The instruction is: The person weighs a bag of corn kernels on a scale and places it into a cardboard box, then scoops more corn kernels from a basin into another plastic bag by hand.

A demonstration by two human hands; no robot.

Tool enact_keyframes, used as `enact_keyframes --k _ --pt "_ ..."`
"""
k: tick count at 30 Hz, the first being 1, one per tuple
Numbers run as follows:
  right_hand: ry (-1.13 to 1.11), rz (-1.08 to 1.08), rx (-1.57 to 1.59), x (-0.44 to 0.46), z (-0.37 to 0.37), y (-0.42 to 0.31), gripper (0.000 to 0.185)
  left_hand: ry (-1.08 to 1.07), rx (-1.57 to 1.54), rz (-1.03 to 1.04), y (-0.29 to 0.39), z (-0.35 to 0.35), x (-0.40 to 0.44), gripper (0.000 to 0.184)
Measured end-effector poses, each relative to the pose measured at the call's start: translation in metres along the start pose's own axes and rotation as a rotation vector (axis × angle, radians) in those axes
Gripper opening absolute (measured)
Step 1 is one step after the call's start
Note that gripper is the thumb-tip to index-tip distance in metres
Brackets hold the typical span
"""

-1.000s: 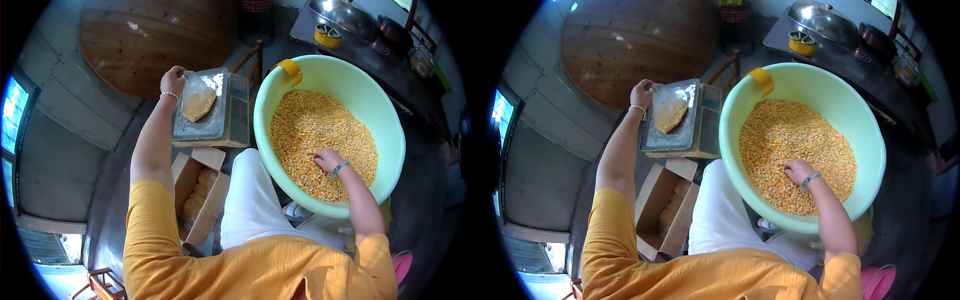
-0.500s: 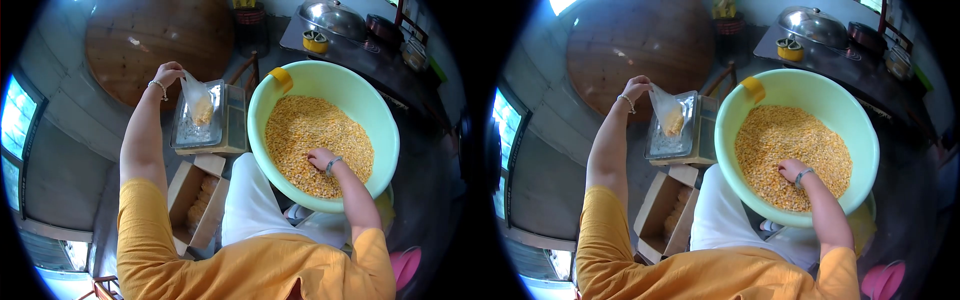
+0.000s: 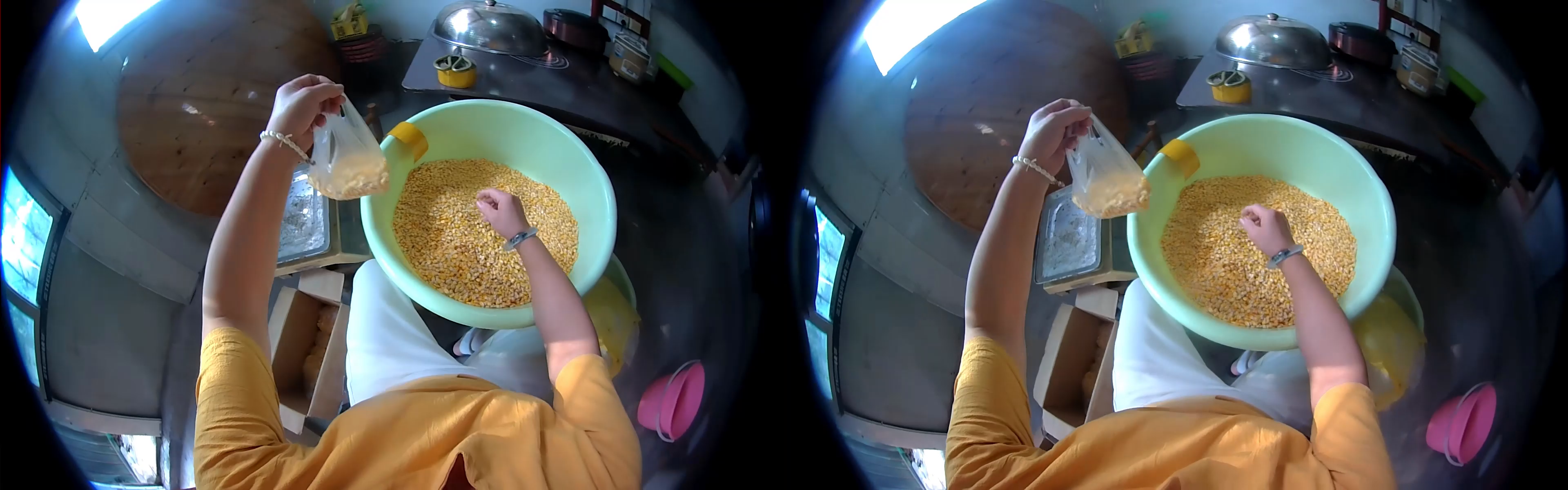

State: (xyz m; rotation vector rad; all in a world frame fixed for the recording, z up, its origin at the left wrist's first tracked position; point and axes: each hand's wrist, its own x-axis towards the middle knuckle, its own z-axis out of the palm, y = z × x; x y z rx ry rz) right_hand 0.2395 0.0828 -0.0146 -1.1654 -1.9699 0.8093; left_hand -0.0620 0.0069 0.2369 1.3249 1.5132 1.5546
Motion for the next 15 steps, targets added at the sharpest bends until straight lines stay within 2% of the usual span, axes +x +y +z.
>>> enact_keyframes --k 3,6,9,10,15 --pt "0.076 -0.022 0.287 -0.002 -0.017 -0.014 0.024 -0.023 -0.14 -0.091 -0.022 0.039 -0.022 0.007" --pt "0.084 -0.147 0.437 0.002 -0.018 -0.011 0.032 -0.077 -0.301 -0.3 -0.074 0.076 -0.033 0.007" --pt "0.005 -0.158 0.39 0.0 -0.009 -0.011 0.038 -0.189 -0.383 -0.45 -0.126 0.117 -0.055 0.009" --pt "-0.019 -0.168 0.367 -0.001 -0.007 -0.012 0.038 -0.192 -0.436 -0.497 -0.129 0.13 -0.067 0.015" --pt "-0.18 -0.2 0.384 -0.004 0.003 -0.009 0.039 -0.196 -0.498 -0.48 -0.126 0.159 -0.084 0.016"
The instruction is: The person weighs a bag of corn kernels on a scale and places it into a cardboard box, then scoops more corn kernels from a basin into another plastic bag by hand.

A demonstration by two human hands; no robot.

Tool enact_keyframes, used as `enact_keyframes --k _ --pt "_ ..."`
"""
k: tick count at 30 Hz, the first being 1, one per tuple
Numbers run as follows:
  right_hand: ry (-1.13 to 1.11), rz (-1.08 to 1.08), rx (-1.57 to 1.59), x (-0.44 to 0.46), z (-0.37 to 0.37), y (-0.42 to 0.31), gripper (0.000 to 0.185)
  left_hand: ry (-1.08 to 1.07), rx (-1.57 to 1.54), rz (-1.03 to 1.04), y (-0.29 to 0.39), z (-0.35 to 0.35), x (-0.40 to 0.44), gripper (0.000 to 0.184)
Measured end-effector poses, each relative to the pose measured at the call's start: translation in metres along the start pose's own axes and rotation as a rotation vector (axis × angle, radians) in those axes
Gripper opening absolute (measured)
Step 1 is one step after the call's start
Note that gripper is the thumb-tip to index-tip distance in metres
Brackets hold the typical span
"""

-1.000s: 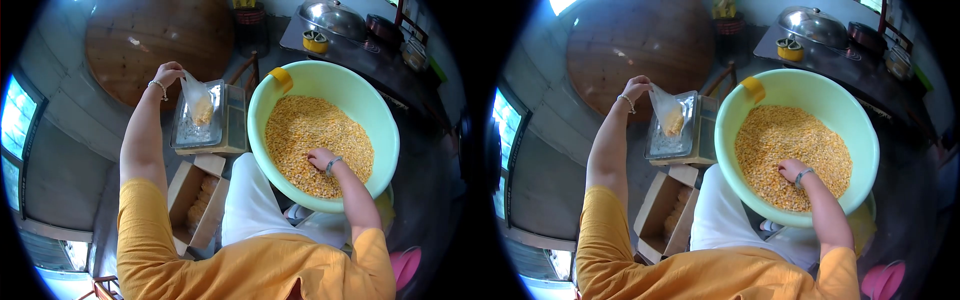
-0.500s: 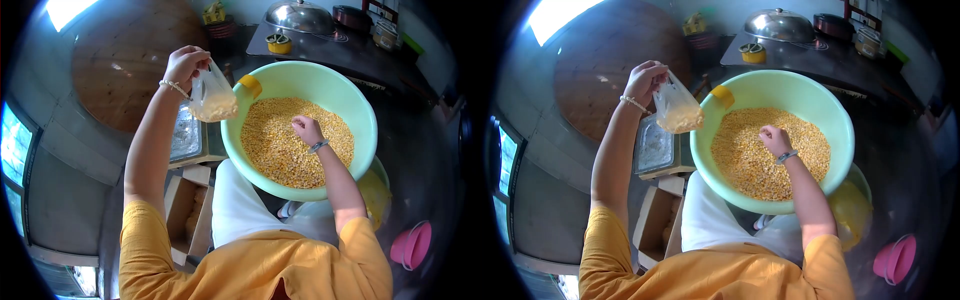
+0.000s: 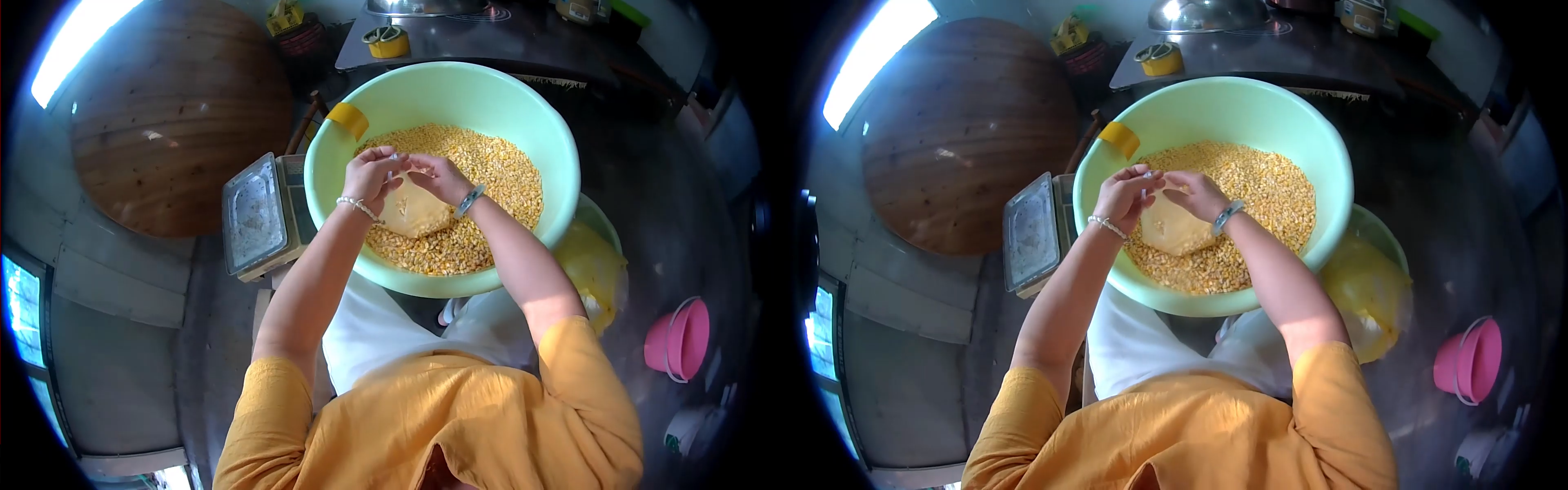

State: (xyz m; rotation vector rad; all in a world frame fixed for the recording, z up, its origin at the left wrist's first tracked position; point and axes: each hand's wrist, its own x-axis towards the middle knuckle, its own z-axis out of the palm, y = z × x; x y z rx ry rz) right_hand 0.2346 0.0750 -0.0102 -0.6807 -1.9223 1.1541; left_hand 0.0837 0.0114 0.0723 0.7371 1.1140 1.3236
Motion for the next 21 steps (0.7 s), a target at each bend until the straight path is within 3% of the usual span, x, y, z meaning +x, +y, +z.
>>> enact_keyframes --k 1,8,12,13,14,16,20,21 --pt "-0.032 0.077 -0.059 -0.002 0.0 -0.003 0.035 0.012 0.002 0.012 0.002 0.002 -0.001 0.015" --pt "-0.123 0.075 0.207 -0.005 0.007 -0.01 0.033 0.113 -0.096 0.117 -0.002 -0.018 0.002 0.018" --pt "-0.062 0.315 -0.214 0.005 0.007 0.007 0.02 0.123 0.072 0.102 -0.003 -0.021 -0.005 0.016" --pt "0.116 0.276 -0.168 0.005 0.009 0.016 0.017 0.124 0.104 0.102 -0.004 -0.026 -0.005 0.016" --pt "0.134 0.241 -0.099 0.004 0.009 0.023 0.017 0.125 0.137 0.108 -0.007 -0.035 -0.005 0.017" --pt "0.159 0.186 0.049 0.007 0.01 0.01 0.017 0.14 0.189 0.102 -0.004 -0.049 -0.007 0.017" --pt "0.025 0.156 0.014 0.01 0.031 -0.01 0.017 0.177 0.226 0.109 0.005 -0.062 -0.008 0.019" --pt "0.063 0.215 0.086 0.014 0.029 0.017 0.017 0.169 0.224 0.117 0.008 -0.06 -0.012 0.018"
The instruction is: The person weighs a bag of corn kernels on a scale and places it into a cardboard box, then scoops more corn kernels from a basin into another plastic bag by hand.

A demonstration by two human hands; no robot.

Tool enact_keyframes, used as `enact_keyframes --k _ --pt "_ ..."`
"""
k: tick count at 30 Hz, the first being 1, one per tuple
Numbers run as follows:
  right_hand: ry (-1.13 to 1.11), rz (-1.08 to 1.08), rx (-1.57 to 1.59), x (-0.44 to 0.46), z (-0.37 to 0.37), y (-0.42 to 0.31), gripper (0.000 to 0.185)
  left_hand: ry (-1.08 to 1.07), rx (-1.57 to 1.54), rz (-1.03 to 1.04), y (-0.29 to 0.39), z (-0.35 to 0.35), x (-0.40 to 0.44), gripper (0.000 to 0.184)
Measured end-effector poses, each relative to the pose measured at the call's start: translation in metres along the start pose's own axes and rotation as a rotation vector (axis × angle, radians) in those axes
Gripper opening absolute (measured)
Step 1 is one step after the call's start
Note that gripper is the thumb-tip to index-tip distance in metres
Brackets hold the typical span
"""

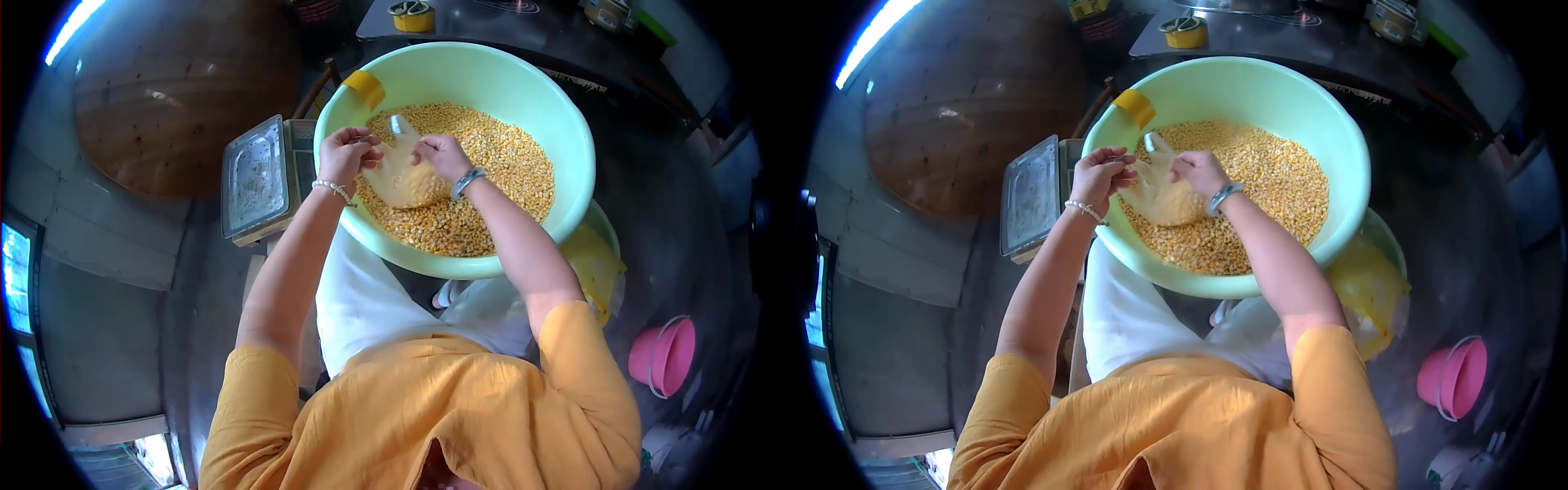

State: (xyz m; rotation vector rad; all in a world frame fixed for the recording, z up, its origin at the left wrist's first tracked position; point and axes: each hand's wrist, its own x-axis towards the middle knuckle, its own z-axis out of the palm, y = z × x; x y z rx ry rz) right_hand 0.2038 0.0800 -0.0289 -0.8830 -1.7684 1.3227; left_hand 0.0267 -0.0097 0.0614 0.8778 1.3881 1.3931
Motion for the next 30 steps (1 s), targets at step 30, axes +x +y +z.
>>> enact_keyframes --k 30 --pt "0.068 0.263 0.556 -0.01 -0.007 -0.004 0.018 -0.489 1.431 0.669 0.052 0.015 -0.008 0.008"
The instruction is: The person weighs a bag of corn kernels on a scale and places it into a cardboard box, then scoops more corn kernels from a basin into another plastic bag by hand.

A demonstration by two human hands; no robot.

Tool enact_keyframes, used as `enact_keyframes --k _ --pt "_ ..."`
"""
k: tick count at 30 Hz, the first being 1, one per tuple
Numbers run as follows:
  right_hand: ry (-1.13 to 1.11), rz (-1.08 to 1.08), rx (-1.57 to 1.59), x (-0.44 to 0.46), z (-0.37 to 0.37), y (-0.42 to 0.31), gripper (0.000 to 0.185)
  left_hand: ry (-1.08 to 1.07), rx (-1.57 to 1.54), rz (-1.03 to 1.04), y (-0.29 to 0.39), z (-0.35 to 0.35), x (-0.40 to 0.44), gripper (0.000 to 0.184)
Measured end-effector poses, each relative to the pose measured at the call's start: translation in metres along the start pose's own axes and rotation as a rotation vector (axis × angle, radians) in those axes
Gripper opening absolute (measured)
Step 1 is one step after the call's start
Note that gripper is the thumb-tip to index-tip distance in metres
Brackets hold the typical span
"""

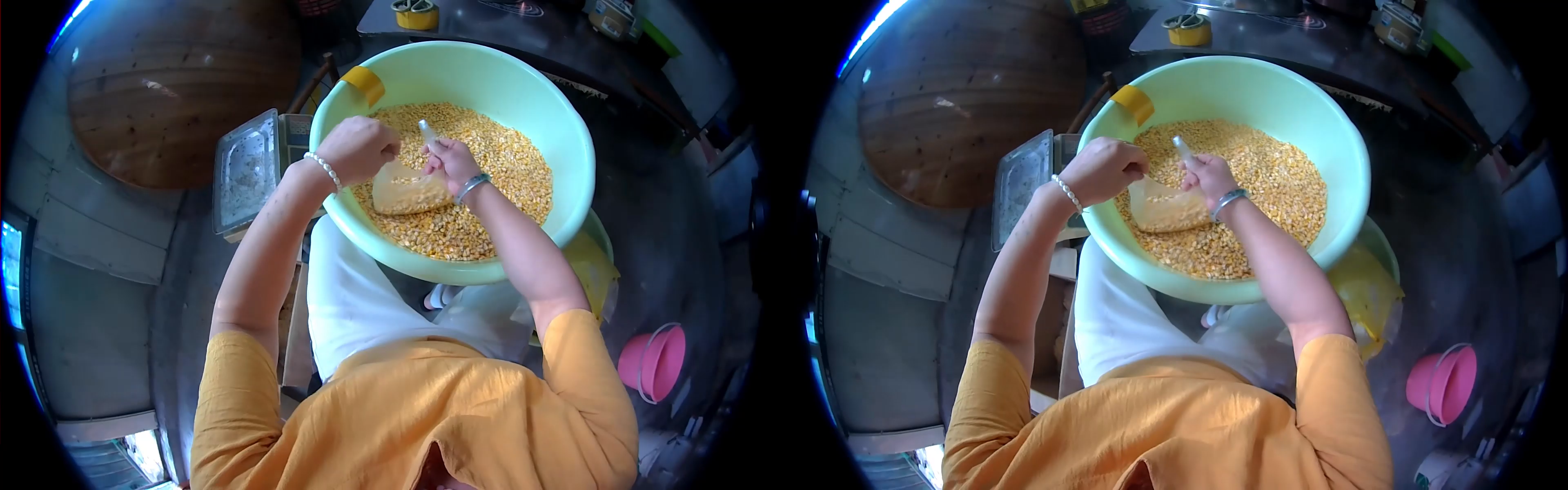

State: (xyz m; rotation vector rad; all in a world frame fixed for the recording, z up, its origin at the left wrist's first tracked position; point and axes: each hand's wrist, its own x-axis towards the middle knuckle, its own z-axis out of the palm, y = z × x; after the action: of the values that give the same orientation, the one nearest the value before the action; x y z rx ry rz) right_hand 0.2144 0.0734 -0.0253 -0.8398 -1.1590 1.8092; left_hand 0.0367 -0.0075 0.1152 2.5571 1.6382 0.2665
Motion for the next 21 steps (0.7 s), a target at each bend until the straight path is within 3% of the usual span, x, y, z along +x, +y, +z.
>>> enact_keyframes --k 2,5,9,14,18,21 --pt "0.114 -0.011 -0.234 -0.002 0.008 -0.002 0.018 -0.058 -0.068 0.063 0.017 -0.001 0.011 0.007" --pt "0.003 -0.2 -0.507 -0.002 0.009 0.0 0.018 -0.076 -0.117 0.115 0.019 0.007 0.031 0.007" --pt "-0.283 -0.262 -0.555 0.003 0.002 0.008 0.022 -0.022 -0.176 0.021 0.011 0.019 0.052 0.008" --pt "-0.46 -0.14 -0.32 -0.002 0.002 0.0 0.019 0.069 -0.298 -0.105 -0.003 0.038 0.055 0.011" --pt "-0.416 -0.108 -0.246 -0.017 0.019 -0.009 0.027 0.132 -0.433 -0.166 -0.005 0.043 0.05 0.011" --pt "-0.291 0.006 -0.384 -0.019 0.024 -0.011 0.035 0.098 -0.511 -0.137 0.002 0.041 0.042 0.03"
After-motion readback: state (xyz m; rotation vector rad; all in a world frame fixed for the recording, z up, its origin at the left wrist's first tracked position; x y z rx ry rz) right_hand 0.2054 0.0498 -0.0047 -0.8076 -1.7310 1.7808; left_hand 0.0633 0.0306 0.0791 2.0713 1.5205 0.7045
